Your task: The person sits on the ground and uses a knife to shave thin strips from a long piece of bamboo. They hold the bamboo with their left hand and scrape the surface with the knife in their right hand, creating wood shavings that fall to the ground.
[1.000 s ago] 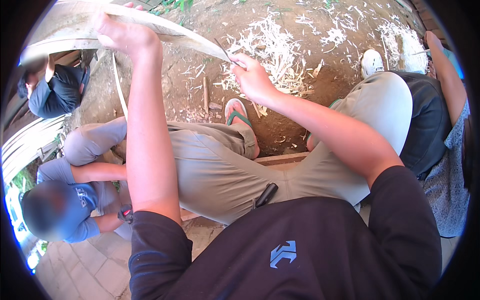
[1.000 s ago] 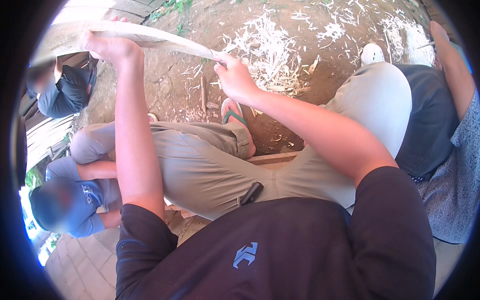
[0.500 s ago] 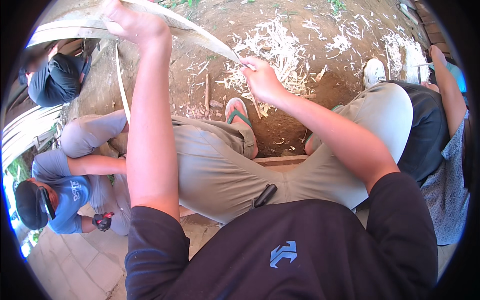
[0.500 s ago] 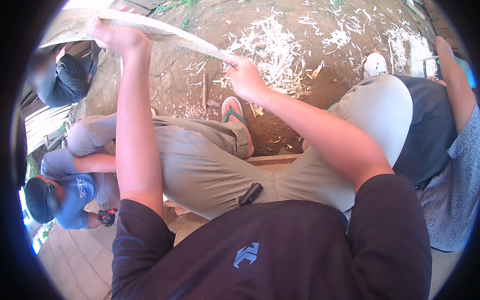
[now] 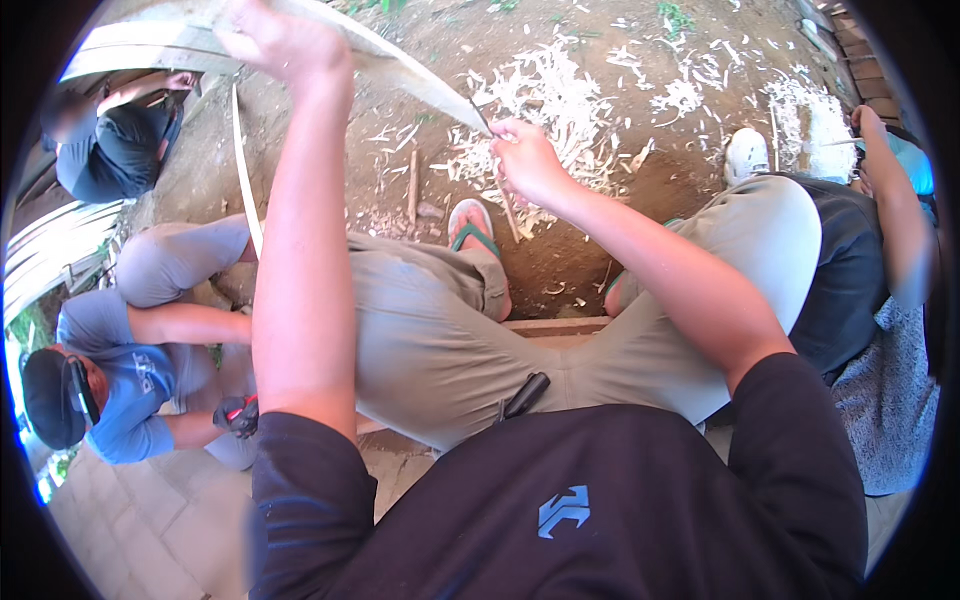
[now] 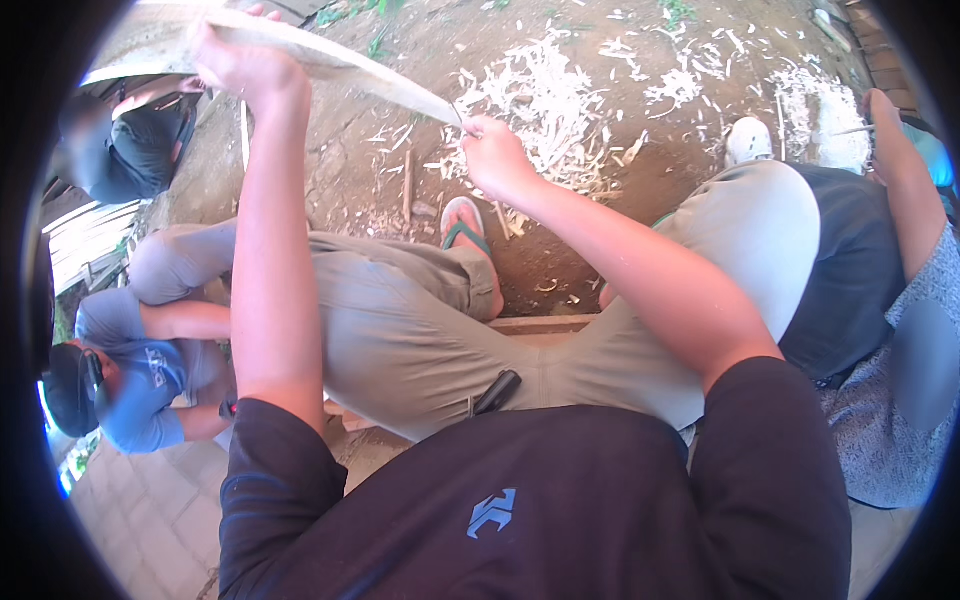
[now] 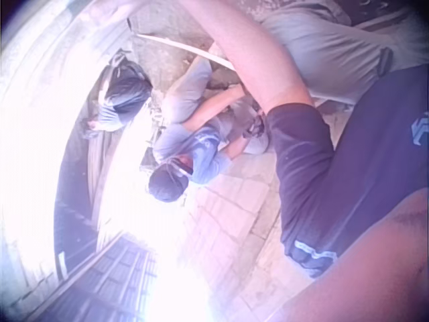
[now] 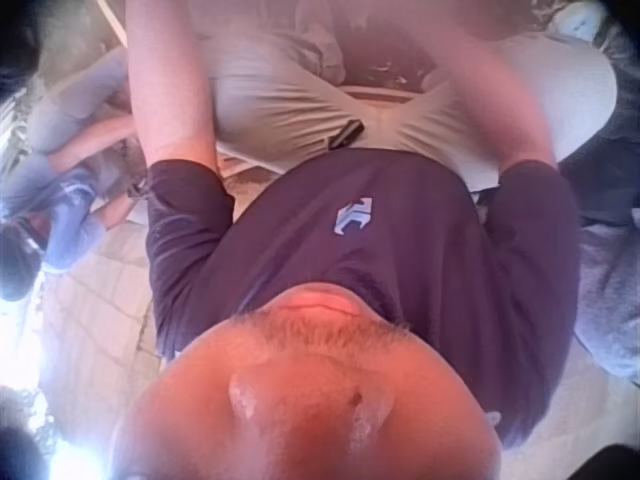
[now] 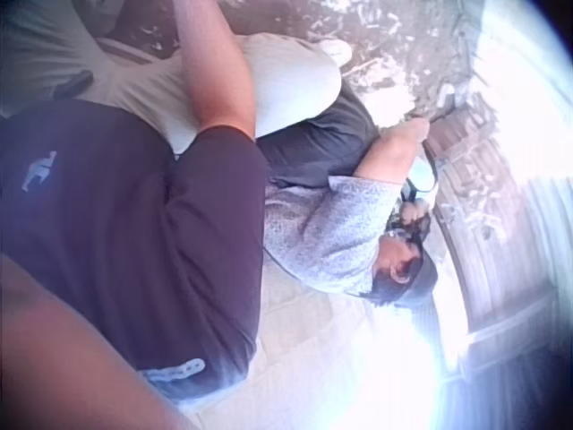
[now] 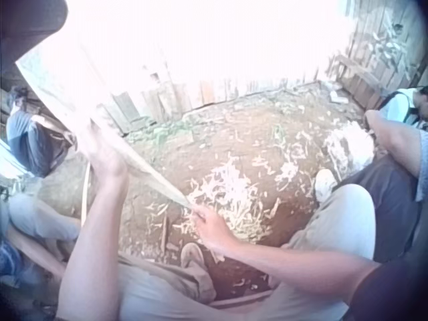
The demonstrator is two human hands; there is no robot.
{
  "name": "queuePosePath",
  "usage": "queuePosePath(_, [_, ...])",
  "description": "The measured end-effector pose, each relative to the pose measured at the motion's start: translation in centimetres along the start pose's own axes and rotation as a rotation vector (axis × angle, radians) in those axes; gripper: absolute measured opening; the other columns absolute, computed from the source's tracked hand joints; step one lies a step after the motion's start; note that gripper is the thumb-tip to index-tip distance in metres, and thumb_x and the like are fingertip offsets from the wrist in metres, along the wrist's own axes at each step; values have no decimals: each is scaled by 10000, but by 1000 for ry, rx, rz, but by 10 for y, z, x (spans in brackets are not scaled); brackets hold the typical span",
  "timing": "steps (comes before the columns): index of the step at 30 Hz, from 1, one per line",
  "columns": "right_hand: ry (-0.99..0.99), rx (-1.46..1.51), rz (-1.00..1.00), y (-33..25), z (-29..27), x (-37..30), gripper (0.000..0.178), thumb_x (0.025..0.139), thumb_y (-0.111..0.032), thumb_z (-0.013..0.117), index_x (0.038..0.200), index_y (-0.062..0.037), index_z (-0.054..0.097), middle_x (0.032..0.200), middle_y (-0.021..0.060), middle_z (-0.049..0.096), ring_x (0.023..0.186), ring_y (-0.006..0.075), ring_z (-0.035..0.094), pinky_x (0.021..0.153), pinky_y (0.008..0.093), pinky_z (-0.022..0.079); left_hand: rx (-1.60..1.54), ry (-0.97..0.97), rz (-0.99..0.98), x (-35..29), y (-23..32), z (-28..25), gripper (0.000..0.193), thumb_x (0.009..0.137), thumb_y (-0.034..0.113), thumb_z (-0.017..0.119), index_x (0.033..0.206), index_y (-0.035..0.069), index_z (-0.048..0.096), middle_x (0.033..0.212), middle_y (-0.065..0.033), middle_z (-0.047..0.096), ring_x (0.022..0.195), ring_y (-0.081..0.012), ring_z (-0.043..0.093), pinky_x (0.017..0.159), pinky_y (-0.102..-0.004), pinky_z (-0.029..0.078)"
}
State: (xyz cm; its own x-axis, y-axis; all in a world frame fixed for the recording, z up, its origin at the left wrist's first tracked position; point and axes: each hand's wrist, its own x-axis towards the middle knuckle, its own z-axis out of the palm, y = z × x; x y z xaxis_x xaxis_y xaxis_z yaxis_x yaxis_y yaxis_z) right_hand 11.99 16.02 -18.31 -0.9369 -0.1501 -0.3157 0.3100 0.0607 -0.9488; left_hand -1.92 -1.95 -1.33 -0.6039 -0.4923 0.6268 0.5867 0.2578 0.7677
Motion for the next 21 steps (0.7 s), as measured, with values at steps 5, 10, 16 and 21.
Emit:
queuePosePath(5, [3,-66,23,-4,1,-6,284,1036,-133,558,1297,-50,633,691,16,550,528,108,497,455,308,389,-71,-22,-90,1,-4,-5,472,1023,426,413,1216,1,484,950,-187,642,827,-278,654,777,-418,563])
queuePosePath(10, [-22,25,95,-19,-3,-4,306,1024,-120,554,1309,-35,624,724,65,590,546,144,532,483,331,415,-79,-4,-129,-2,4,-4,452,1029,412,411,1177,-4,509,943,-181,649,822,-283,648,767,-424,558])
queuePosePath(16, [-22,-168,383,-6,-25,16,326,1003,-132,540,1281,6,640,888,175,721,624,240,658,571,384,529,-143,11,-119,-3,5,0,468,1046,410,403,1175,-7,574,956,-171,652,846,-279,657,804,-411,556])
queuePosePath(21, [57,-264,96,-36,-23,12,386,984,-209,586,1312,-7,620,990,217,730,788,296,725,705,413,564,-423,-134,-281,10,-21,-4,621,1007,575,372,1079,8,616,842,-135,644,763,-252,667,705,-397,560])
